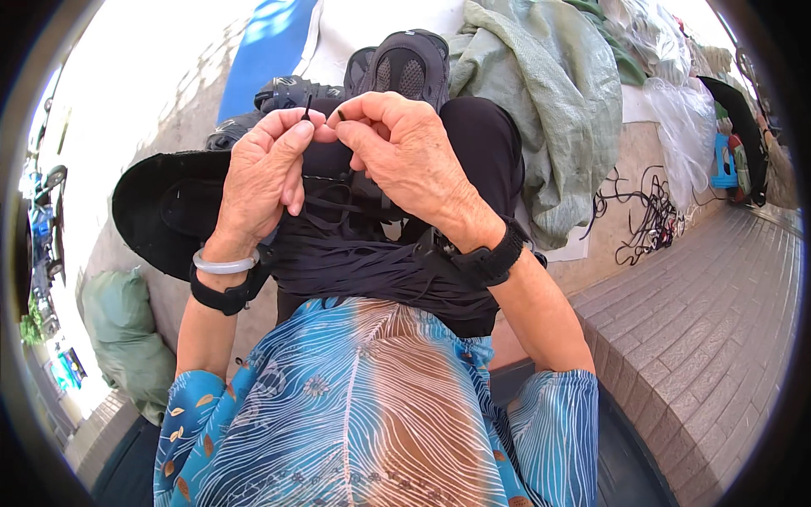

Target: The person is lacing a pair of black sneakers while sitting on the ground.

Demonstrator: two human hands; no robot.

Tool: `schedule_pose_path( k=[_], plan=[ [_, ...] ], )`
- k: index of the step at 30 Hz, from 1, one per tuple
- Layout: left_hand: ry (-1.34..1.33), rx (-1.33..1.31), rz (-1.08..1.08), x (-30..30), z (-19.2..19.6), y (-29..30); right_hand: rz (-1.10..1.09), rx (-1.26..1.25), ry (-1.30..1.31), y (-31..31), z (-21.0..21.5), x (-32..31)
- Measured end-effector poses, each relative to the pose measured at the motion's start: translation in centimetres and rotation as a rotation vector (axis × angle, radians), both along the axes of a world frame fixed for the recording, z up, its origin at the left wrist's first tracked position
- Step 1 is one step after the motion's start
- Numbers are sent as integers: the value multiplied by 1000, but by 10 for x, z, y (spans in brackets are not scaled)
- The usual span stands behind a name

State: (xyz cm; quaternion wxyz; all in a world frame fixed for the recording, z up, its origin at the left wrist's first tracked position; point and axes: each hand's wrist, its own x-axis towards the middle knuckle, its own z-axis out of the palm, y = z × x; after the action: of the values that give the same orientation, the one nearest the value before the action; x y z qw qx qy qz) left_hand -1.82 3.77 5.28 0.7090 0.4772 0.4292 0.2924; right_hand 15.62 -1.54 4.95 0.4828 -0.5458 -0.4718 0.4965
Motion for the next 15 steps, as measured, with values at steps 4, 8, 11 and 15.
schedule_pose_path(
  k=[4, 8, 11, 15],
  plan=[
    [16, -6, -12, 2, -8, -11, -62, -75, 208, 0, -1, -11],
    [60, 83, -100, 7, -3, -16, -49, -42, 176, -5, 1, -9],
    [66, 78, -110, 11, 0, -19, -24, -52, 194, -7, 1, -4],
    [113, 143, -163, 15, 5, -24, -71, -45, 183, -2, 3, 2]
  ],
)
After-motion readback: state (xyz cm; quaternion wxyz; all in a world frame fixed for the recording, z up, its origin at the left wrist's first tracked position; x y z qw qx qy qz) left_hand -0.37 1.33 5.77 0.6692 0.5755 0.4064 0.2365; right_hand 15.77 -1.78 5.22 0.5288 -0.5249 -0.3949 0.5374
